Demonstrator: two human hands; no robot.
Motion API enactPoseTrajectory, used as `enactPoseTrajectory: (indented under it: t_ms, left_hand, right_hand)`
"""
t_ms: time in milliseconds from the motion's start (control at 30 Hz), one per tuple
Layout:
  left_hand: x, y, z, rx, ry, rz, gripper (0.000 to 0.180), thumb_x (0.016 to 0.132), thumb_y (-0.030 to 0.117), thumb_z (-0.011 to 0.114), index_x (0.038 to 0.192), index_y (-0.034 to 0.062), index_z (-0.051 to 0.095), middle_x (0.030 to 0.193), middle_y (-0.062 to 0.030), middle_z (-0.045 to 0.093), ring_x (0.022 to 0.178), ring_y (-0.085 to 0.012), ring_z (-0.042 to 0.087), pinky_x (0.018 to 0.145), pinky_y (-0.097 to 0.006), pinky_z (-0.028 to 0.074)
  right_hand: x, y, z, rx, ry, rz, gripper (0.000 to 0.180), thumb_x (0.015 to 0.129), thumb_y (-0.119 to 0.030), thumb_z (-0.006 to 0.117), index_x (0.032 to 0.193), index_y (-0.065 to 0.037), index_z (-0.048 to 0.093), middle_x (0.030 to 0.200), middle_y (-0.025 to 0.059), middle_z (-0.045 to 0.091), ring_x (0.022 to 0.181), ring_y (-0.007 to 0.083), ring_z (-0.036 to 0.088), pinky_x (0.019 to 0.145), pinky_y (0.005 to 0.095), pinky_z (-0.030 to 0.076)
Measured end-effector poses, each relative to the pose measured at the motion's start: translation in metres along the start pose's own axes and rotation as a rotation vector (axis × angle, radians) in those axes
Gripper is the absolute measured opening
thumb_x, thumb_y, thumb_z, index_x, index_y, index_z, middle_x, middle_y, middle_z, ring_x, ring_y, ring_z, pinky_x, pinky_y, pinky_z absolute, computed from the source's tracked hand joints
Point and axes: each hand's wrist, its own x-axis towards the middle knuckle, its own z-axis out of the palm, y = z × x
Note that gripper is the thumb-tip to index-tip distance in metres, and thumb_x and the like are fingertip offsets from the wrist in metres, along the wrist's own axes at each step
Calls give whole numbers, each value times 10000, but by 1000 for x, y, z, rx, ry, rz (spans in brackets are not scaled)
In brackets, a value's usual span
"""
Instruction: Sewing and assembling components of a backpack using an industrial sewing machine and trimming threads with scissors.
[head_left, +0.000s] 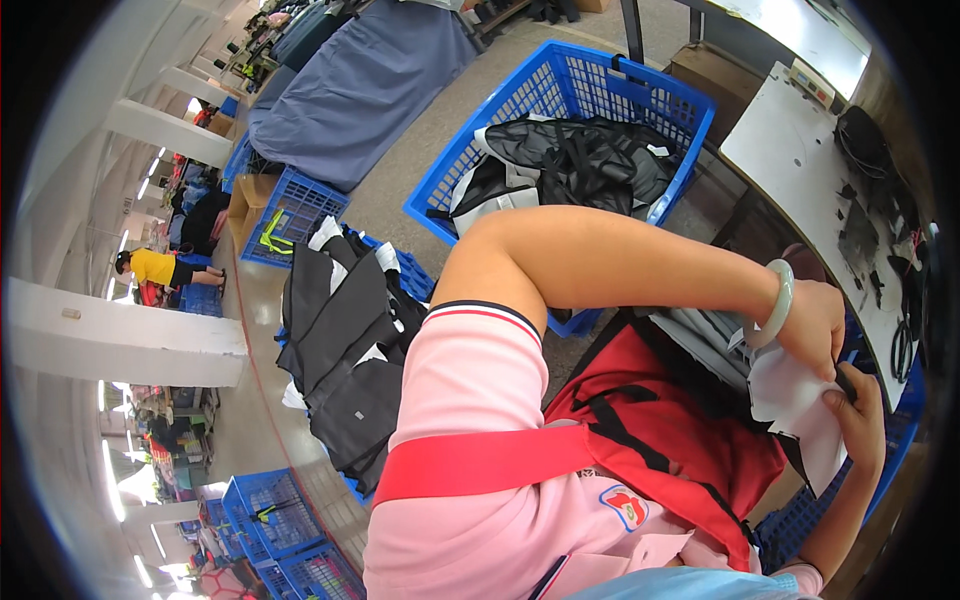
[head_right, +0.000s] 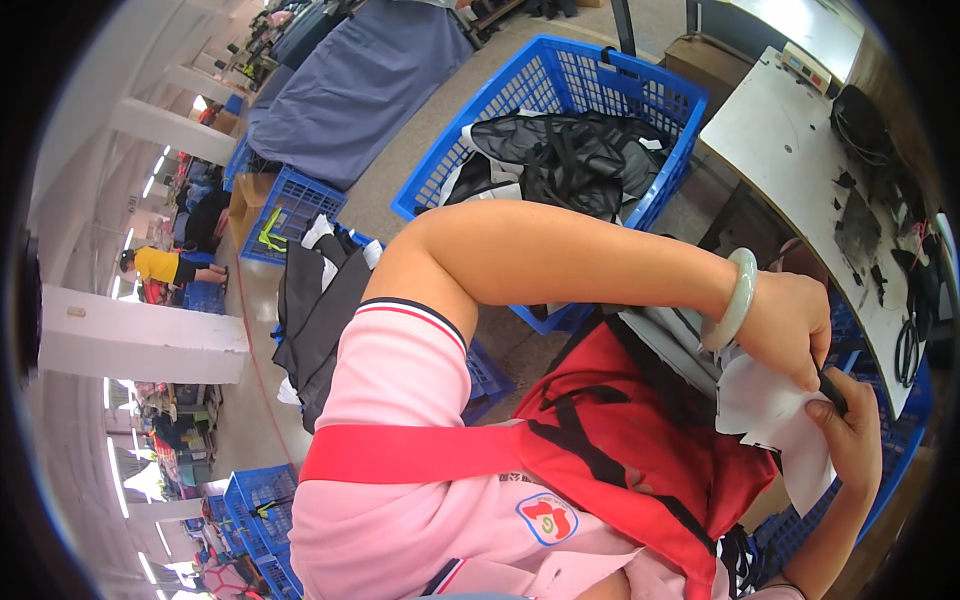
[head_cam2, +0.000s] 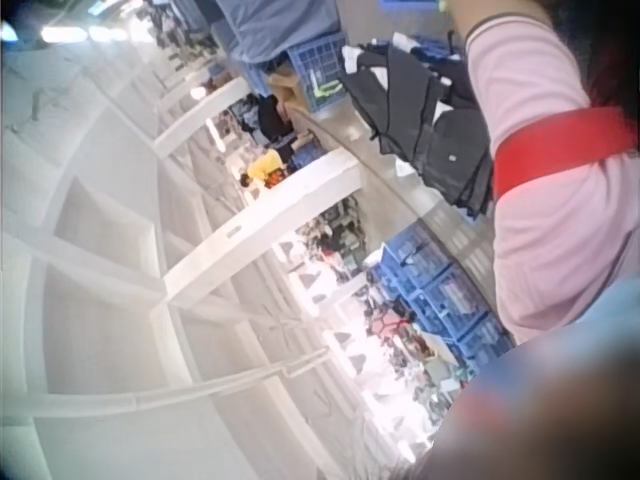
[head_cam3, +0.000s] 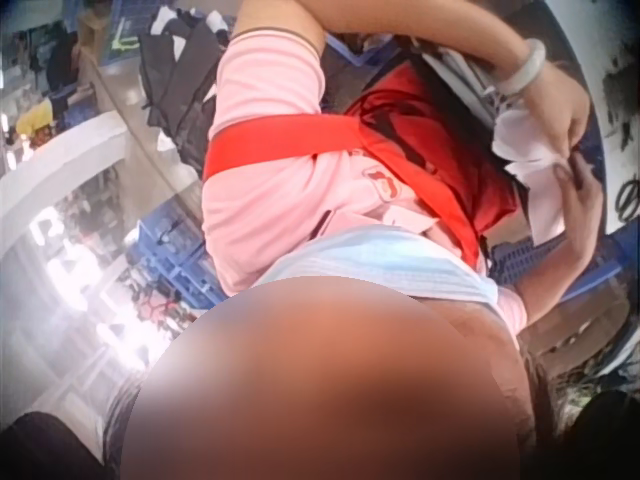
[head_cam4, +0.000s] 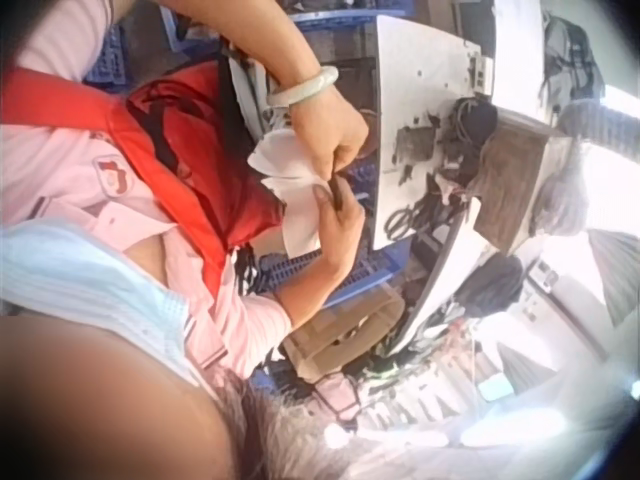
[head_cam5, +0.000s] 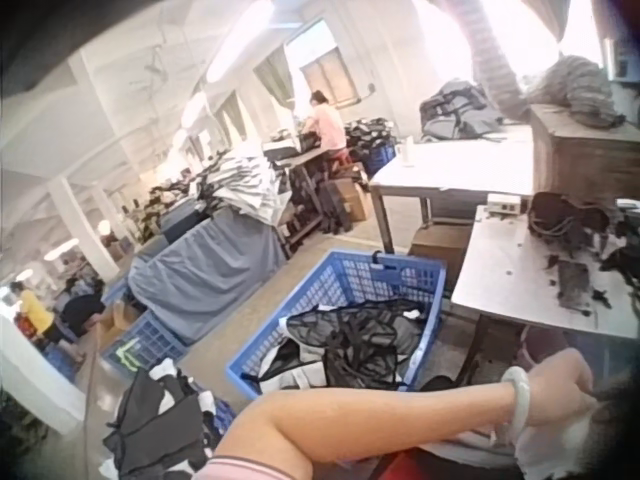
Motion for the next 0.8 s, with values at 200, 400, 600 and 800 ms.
enactPoseTrajectory:
  t_ms: [200,400,600,800]
  left_hand:
    - [5,-14,5,-54,-16,-25,250,726,255,749,874,54,758,851,-83,724,793,-174,685,732,-286,527]
    - [-6,-17,2,-67,-15,-15,259,750,249,743,885,28,747,823,-99,716,764,-175,675,707,-288,517]
    - [-10,-20,1,-72,-9,-13,262,772,242,728,890,9,738,801,-111,708,743,-181,667,692,-295,510]
    - [-18,-22,-2,-91,-17,-29,260,773,242,726,895,13,739,808,-111,709,747,-182,667,693,-296,511]
  right_hand:
    - [4,8,5,45,-26,34,248,768,-178,654,802,29,522,613,70,389,569,155,372,543,305,308]
    - [11,3,8,54,-71,41,238,767,-163,648,825,38,534,634,70,419,592,139,381,554,297,328]
    - [13,-1,14,80,-62,84,243,751,-157,628,806,30,484,647,90,356,604,177,351,568,314,312]
    - [18,-6,15,39,-97,48,221,783,-151,668,833,30,549,622,48,412,582,128,370,544,288,322]
